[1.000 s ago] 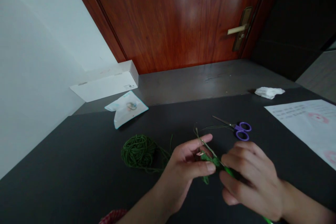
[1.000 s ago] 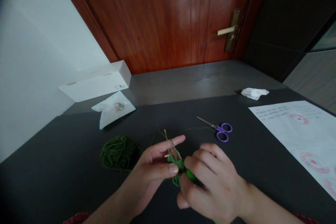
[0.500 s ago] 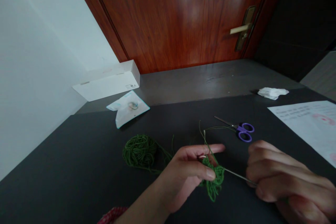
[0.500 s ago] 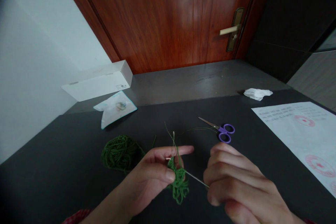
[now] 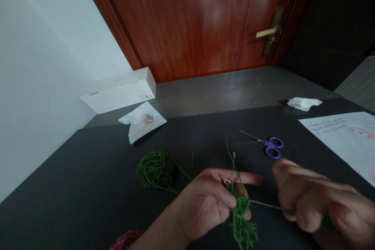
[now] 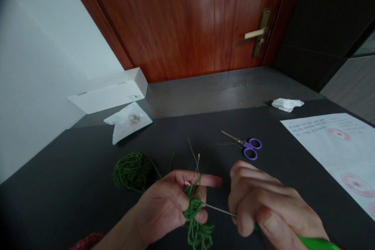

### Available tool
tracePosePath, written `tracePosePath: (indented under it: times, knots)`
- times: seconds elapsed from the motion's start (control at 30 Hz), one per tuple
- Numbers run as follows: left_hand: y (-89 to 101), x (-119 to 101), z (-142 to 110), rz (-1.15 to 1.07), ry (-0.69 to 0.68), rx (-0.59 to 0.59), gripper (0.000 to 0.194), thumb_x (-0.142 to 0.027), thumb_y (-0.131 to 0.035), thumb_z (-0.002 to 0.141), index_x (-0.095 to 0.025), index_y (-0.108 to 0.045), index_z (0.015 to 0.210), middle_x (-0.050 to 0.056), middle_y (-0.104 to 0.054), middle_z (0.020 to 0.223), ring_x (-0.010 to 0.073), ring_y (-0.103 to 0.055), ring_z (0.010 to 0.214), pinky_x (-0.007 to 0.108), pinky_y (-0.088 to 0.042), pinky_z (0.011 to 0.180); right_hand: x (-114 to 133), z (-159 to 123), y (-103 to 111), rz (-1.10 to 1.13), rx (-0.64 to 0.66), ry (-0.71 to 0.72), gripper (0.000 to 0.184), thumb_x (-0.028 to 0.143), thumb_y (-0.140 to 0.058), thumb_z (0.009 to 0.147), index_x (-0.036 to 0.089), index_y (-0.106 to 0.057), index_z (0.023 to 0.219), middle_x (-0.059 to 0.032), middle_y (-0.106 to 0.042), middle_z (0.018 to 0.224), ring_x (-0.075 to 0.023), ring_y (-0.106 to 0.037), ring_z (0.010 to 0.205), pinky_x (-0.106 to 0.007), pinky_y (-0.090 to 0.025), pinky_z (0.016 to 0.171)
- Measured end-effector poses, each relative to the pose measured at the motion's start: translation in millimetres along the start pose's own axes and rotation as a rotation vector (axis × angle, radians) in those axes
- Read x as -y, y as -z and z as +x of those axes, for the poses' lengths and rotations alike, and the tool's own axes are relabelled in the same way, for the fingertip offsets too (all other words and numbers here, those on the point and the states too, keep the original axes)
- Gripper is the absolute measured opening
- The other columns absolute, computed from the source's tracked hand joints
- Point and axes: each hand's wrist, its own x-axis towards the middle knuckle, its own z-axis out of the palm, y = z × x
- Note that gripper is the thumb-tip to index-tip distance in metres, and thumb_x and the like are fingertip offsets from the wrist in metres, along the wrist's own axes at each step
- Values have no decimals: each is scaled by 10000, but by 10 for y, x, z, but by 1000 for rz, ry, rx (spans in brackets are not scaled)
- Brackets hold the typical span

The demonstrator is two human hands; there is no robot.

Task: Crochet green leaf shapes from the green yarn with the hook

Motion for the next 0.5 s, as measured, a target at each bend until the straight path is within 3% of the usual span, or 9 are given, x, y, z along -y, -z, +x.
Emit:
tracePosePath:
  times: [0.13, 0.23, 0.37, 0.5]
  knots:
    - [-61, -24, -2, 115, -61, -122, 464, -81, -681, 539, -124, -769, 993, 2, -573, 671, 112, -516, 627, 290, -377, 691, 17, 71, -195, 305, -260, -207, 368, 345, -415, 967, 219, -621, 690, -20, -571, 532, -178, -529, 535, -334, -447, 532]
    - [-87, -22, -4, 181, -168, -226, 460, -101, -741, 587, -168, -759, 1043, -2, -583, 708, 113, -500, 666, 276, -351, 689, -19, 92, -328, 420, -354, -339, 381, 372, -416, 970, 218, -616, 685, -20, -555, 550, -179, -522, 575, -307, -466, 546]
    - [-96, 25, -1, 253, -318, -356, 561, -151, -783, 656, -240, -683, 1201, -21, -567, 760, 109, -478, 701, 273, -340, 710, -81, 89, -431, 393, -398, -373, 364, 389, -401, 982, 217, -617, 745, -31, -558, 641, -181, -535, 640, -300, -488, 590]
    - [-117, 111, 12, 368, -394, -427, 631, -179, -764, 731, -294, -581, 1324, -39, -532, 775, 103, -453, 732, 261, -346, 750, -84, 67, -480, 220, -409, -336, 362, 406, -401, 985, 217, -575, 729, -25, -543, 687, -172, -528, 646, -285, -472, 586]
